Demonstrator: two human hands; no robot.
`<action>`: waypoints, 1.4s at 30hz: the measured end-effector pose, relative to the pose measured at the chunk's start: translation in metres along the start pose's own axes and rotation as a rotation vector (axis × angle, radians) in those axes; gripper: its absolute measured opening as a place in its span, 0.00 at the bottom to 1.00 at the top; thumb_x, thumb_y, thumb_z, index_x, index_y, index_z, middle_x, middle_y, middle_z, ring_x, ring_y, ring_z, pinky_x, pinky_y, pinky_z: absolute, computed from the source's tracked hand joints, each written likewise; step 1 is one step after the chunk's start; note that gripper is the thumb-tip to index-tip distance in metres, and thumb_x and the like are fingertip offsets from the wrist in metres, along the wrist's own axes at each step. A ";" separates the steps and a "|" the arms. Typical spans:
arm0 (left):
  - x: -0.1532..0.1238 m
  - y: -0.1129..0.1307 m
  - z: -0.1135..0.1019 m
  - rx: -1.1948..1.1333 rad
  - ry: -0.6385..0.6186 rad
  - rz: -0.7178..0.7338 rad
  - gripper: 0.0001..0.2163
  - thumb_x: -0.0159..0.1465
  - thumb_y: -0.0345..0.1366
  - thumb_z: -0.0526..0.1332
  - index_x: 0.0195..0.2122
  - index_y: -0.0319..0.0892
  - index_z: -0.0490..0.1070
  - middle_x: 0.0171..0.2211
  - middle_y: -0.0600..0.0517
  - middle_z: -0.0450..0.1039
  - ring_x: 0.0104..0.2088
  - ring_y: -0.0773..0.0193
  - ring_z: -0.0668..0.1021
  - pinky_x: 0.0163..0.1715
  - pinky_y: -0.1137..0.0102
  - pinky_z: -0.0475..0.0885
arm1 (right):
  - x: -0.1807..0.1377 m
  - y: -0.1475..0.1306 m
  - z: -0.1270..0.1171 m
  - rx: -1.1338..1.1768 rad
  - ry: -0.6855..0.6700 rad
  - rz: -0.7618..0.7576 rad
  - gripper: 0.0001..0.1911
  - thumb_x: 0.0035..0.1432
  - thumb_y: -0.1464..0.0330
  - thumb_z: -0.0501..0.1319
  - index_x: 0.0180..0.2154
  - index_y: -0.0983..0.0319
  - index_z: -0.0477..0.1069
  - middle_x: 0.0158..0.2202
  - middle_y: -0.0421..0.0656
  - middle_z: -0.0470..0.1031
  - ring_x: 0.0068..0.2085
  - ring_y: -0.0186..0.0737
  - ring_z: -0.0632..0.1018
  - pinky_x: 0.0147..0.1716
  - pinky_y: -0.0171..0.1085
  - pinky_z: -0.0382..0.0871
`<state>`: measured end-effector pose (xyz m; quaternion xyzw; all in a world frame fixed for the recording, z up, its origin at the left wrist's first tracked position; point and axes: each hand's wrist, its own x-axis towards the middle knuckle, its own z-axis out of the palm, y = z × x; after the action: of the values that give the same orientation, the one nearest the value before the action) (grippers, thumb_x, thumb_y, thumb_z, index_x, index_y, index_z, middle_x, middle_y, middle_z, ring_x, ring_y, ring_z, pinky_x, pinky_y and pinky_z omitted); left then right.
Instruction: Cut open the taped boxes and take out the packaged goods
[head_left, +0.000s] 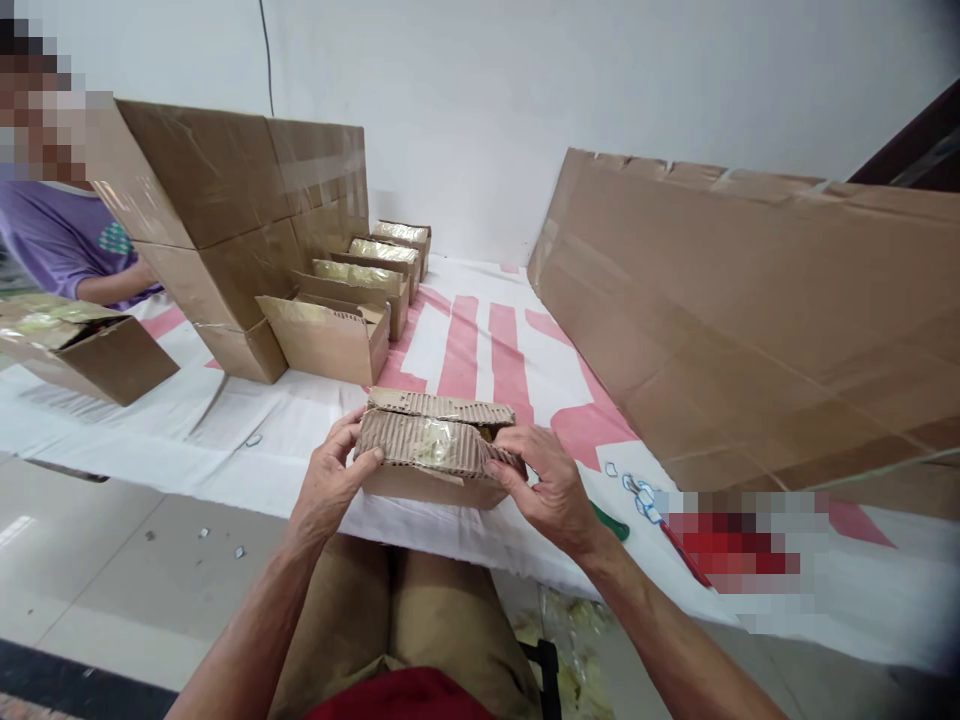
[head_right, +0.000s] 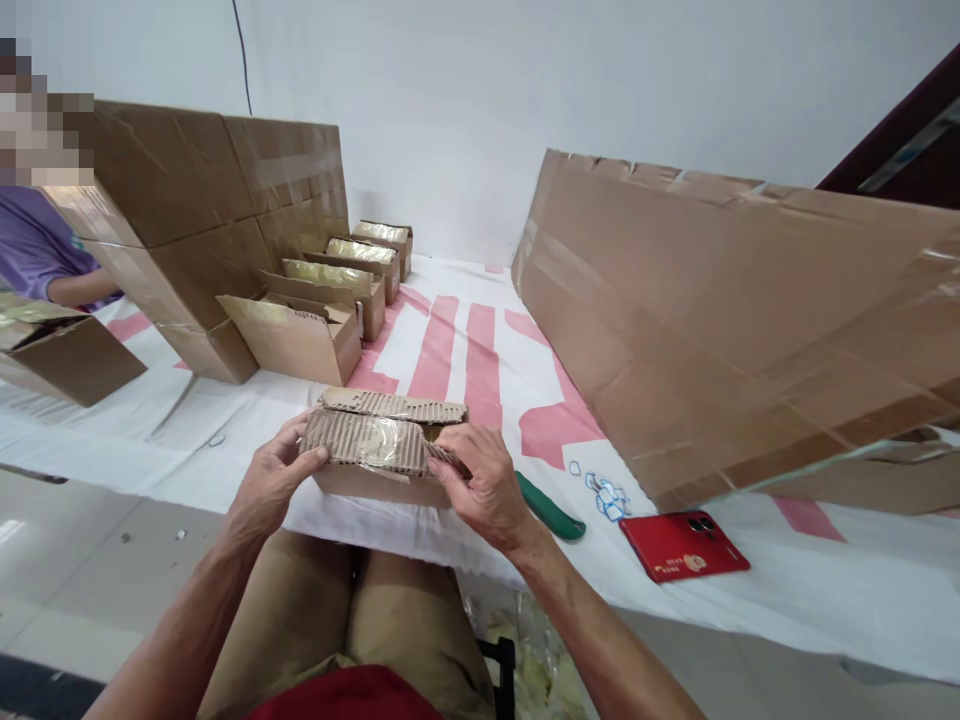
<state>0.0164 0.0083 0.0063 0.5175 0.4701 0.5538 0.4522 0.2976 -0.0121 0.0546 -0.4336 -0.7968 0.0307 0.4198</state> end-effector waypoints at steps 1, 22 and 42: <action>0.000 0.001 0.002 0.013 -0.006 0.006 0.13 0.56 0.44 0.70 0.38 0.42 0.81 0.66 0.42 0.68 0.70 0.42 0.65 0.70 0.53 0.57 | 0.004 -0.002 -0.002 0.012 -0.061 0.087 0.06 0.65 0.64 0.63 0.41 0.59 0.75 0.34 0.43 0.80 0.35 0.43 0.79 0.37 0.40 0.71; 0.016 0.020 0.000 0.005 -0.148 -0.076 0.21 0.52 0.51 0.73 0.41 0.42 0.84 0.69 0.42 0.66 0.72 0.39 0.62 0.70 0.53 0.58 | 0.024 0.008 -0.005 0.505 -0.331 0.387 0.19 0.57 0.64 0.66 0.51 0.58 0.74 0.51 0.45 0.81 0.51 0.47 0.81 0.51 0.43 0.75; 0.036 0.020 0.025 -0.002 -0.071 -0.057 0.21 0.48 0.53 0.75 0.35 0.41 0.84 0.64 0.43 0.71 0.62 0.42 0.73 0.65 0.54 0.67 | -0.153 0.104 -0.029 -0.718 -0.327 0.417 0.22 0.68 0.70 0.49 0.57 0.66 0.73 0.48 0.58 0.81 0.45 0.59 0.81 0.43 0.54 0.76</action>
<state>0.0392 0.0424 0.0319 0.5227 0.4677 0.5227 0.4846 0.4289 -0.0663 -0.0682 -0.6927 -0.7084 -0.0955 0.0959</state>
